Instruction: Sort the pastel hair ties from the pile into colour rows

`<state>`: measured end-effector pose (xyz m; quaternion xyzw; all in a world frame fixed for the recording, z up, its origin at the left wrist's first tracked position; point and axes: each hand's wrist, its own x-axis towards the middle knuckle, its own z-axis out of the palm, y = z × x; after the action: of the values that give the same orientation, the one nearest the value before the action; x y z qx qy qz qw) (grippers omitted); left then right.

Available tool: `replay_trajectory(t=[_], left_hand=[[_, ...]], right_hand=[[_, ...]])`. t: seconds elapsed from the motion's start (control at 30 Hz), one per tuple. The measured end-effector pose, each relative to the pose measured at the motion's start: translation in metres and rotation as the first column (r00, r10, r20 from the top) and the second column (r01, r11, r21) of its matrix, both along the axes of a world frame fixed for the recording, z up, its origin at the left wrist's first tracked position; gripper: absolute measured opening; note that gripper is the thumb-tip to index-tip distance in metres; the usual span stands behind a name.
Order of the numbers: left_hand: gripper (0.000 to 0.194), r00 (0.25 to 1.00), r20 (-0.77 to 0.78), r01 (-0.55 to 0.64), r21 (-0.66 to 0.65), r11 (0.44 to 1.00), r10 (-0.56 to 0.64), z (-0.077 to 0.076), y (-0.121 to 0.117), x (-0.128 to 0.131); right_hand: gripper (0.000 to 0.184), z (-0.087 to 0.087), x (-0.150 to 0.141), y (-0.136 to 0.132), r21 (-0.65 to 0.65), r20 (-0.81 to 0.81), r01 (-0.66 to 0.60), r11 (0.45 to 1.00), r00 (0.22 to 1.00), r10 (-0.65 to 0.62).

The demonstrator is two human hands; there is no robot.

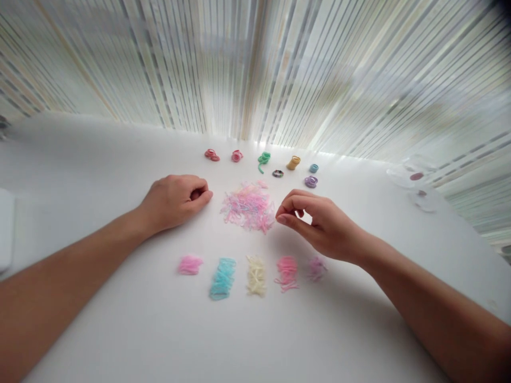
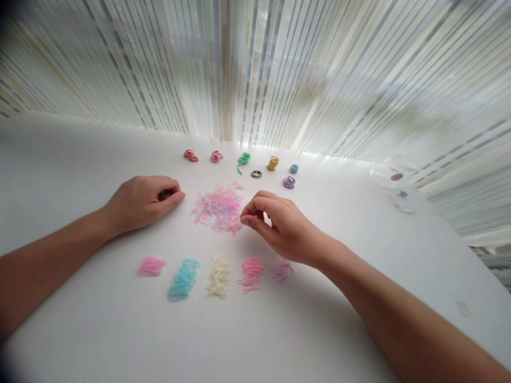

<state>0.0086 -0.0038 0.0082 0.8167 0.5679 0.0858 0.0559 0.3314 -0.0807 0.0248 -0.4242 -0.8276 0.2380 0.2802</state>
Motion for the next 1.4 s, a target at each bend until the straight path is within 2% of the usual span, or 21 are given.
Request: replay_trajectory(t=[0.23, 0.47, 0.7, 1.1, 1.27, 1.4], left_hand=[[0.036, 1.0, 0.007, 0.012, 0.028, 1.0, -0.012, -0.002, 0.0, 0.0], [0.034, 1.0, -0.009, 0.013, 0.024, 1.0, -0.012, -0.002, 0.001, 0.0], [0.031, 1.0, 0.001, 0.021, 0.029, 0.999, -0.021, -0.001, 0.0, 0.002], [0.033, 1.0, 0.005, 0.019, 0.028, 0.999, -0.019, -0.001, 0.001, 0.001], [0.033, 1.0, 0.004, 0.011, 0.018, 1.0, -0.011, -0.001, 0.0, 0.001], [0.033, 1.0, 0.009, 0.016, 0.027, 1.0, -0.016, -0.002, 0.001, 0.0]], right_hand=[[0.015, 0.016, -0.014, -0.025, -0.055, 0.112, -0.179, 0.982, 0.977, 0.184], [0.016, 0.018, -0.021, -0.035, -0.138, 0.139, -0.273, 0.952, 0.946, 0.292], [0.017, 0.017, -0.027, -0.039, -0.158, 0.165, -0.299, 0.941, 0.932, 0.324], [0.018, 0.019, -0.029, -0.041, -0.102, 0.239, -0.334, 0.937, 0.906, 0.349], [0.018, 0.023, -0.026, -0.041, -0.076, 0.187, -0.329, 0.941, 0.922, 0.338], [0.016, 0.029, -0.019, -0.037, -0.04, 0.144, -0.267, 0.963, 0.952, 0.27]])
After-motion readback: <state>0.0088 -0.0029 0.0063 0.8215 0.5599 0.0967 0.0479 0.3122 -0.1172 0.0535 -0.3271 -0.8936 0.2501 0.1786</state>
